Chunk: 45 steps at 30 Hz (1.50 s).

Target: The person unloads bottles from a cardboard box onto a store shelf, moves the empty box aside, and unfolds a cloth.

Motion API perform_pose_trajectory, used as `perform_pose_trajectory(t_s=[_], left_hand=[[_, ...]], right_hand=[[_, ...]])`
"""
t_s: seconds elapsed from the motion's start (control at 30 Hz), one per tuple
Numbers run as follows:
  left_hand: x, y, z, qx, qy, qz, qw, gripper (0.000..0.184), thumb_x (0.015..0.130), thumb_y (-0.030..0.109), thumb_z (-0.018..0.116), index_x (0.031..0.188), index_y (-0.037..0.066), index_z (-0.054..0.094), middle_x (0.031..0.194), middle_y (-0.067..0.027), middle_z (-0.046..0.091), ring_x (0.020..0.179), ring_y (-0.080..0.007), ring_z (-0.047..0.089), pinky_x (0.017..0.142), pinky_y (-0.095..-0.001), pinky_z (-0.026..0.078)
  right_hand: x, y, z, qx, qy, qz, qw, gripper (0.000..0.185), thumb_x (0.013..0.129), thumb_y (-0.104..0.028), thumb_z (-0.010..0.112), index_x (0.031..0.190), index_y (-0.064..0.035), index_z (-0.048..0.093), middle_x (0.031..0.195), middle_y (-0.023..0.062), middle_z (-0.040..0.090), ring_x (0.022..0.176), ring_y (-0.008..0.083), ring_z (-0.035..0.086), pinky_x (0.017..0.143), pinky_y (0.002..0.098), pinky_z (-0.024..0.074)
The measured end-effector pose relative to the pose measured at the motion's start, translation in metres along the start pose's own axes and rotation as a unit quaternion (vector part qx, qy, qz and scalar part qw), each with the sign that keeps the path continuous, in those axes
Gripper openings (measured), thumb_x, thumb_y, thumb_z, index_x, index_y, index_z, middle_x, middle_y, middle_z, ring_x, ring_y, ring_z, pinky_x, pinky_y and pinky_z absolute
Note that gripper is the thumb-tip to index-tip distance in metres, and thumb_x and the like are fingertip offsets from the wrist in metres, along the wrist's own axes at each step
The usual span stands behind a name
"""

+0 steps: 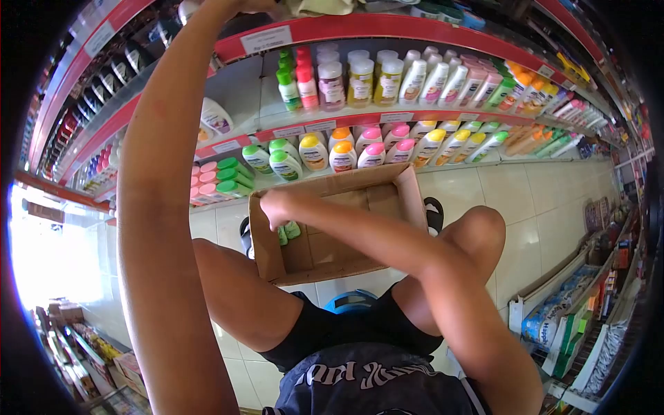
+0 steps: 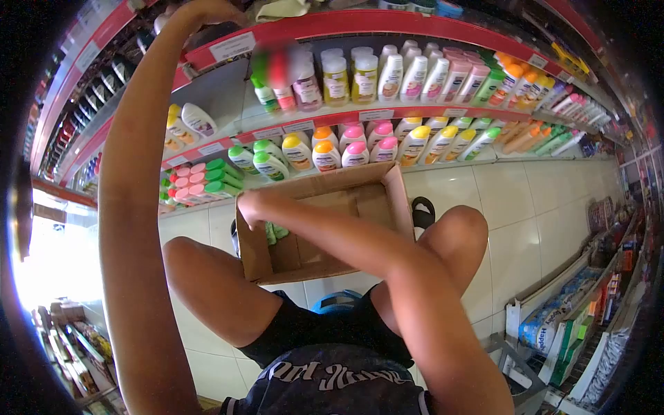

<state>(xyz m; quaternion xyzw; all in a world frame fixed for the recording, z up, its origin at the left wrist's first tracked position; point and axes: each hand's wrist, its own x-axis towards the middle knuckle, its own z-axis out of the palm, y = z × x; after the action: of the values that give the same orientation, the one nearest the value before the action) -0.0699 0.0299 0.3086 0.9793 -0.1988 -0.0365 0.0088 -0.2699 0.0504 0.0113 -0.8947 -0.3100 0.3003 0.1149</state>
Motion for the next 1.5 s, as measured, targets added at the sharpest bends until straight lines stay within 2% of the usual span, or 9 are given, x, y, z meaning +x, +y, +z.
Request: perform_pose_trajectory(t_s=[0.13, 0.5, 0.73, 0.8, 0.93, 1.13, 1.33, 1.43, 1.5], left_hand=[[0.057, -0.028, 0.012, -0.101, -0.145, -0.06, 0.982, 0.084, 0.085, 0.045, 0.072, 0.154, 0.005, 0.045, 0.167, -0.0191, 0.03, 0.152, -0.037, 0.029, 0.12, -0.05, 0.031], [0.087, -0.013, 0.036, 0.034, 0.076, 0.135, 0.987, 0.055, 0.092, 0.043, 0.066, 0.128, 0.002, 0.064, 0.128, -0.0173, 0.063, 0.116, -0.0275, 0.06, 0.098, -0.0407, 0.049], [0.095, -0.032, 0.041, -0.119, 0.039, 0.194, 0.973, 0.057, 0.093, 0.043, 0.066, 0.131, 0.0, 0.064, 0.129, -0.018, 0.068, 0.113, -0.0241, 0.064, 0.097, -0.0366, 0.051], [0.041, -0.016, 0.016, -0.118, -0.032, 0.037, 0.992, 0.061, 0.092, 0.041, 0.068, 0.134, -0.003, 0.06, 0.134, -0.0174, 0.066, 0.117, -0.0248, 0.062, 0.102, -0.0353, 0.048], [-0.013, -0.052, 0.018, -0.009, 0.358, 0.211, 0.909, 0.052, 0.094, 0.036, 0.063, 0.133, 0.002, 0.062, 0.124, -0.0156, 0.07, 0.113, -0.0243, 0.068, 0.099, -0.0393, 0.05], [-0.178, 0.028, 0.172, -0.237, 0.499, 0.08, 0.83, 0.011, 0.095, -0.001, 0.061, 0.105, 0.001, 0.064, 0.095, -0.0082, 0.068, 0.086, -0.0162, 0.064, 0.079, -0.03, 0.051], [-0.188, -0.008, 0.491, -0.453, 0.075, -0.234, 0.857, 0.022, 0.093, 0.018, 0.069, 0.109, 0.004, 0.068, 0.096, -0.0151, 0.074, 0.085, -0.0272, 0.072, 0.079, -0.0398, 0.056], [-0.199, -0.051, 0.597, -0.345, -0.057, -0.318, 0.881, 0.04, 0.094, 0.029, 0.064, 0.127, 0.005, 0.063, 0.121, -0.0249, 0.069, 0.115, -0.0415, 0.066, 0.097, -0.0499, 0.052], [-0.203, -0.065, 0.631, -0.284, -0.119, -0.323, 0.895, 0.043, 0.095, 0.031, 0.063, 0.128, 0.005, 0.062, 0.119, -0.0263, 0.069, 0.117, -0.0425, 0.065, 0.098, -0.0494, 0.051]], right_hand=[[0.061, 0.033, 0.106, 0.081, -0.032, 0.026, 0.996, 0.024, 0.085, -0.025, 0.077, 0.098, -0.0048, 0.08, 0.104, 0.0125, 0.078, 0.091, 0.0311, 0.074, 0.081, 0.0476, 0.0591], [0.107, 0.113, 0.292, 0.254, -0.146, 0.248, 0.923, 0.021, 0.084, -0.022, 0.076, 0.097, -0.0059, 0.081, 0.1, 0.0138, 0.078, 0.089, 0.0287, 0.074, 0.08, 0.0453, 0.0587], [0.118, 0.11, 0.332, 0.164, -0.15, 0.174, 0.959, 0.022, 0.084, -0.02, 0.073, 0.101, -0.0089, 0.08, 0.111, 0.0135, 0.076, 0.097, 0.0289, 0.073, 0.082, 0.0472, 0.0574], [0.124, 0.108, 0.354, 0.119, -0.154, 0.149, 0.97, 0.024, 0.085, -0.021, 0.072, 0.105, -0.0103, 0.08, 0.118, 0.0128, 0.074, 0.104, 0.0297, 0.072, 0.084, 0.0488, 0.0567], [0.089, 0.095, 0.33, 0.172, -0.02, 0.152, 0.973, 0.03, 0.091, -0.025, 0.065, 0.111, -0.0059, 0.076, 0.12, 0.0192, 0.072, 0.107, 0.0331, 0.071, 0.087, 0.0504, 0.0555], [0.074, 0.101, 0.253, 0.322, 0.075, 0.197, 0.923, 0.041, 0.098, -0.033, 0.057, 0.122, -0.0019, 0.068, 0.123, 0.0257, 0.069, 0.113, 0.039, 0.067, 0.092, 0.0487, 0.0536], [0.152, 0.148, 0.284, 0.402, 0.19, 0.047, 0.895, 0.058, 0.095, -0.02, 0.059, 0.15, -0.0106, 0.042, 0.119, 0.0275, 0.068, 0.106, 0.0415, 0.068, 0.088, 0.0499, 0.0538], [0.149, 0.161, 0.299, 0.456, 0.174, 0.014, 0.873, 0.045, 0.087, -0.015, 0.068, 0.128, -0.0002, 0.062, 0.12, 0.0242, 0.07, 0.109, 0.0298, 0.067, 0.097, 0.0432, 0.0505], [0.183, 0.157, 0.336, 0.429, 0.416, 0.037, 0.801, 0.037, 0.08, -0.024, 0.07, 0.106, 0.0026, 0.072, 0.102, 0.027, 0.072, 0.096, 0.0408, 0.07, 0.086, 0.0477, 0.0541]])
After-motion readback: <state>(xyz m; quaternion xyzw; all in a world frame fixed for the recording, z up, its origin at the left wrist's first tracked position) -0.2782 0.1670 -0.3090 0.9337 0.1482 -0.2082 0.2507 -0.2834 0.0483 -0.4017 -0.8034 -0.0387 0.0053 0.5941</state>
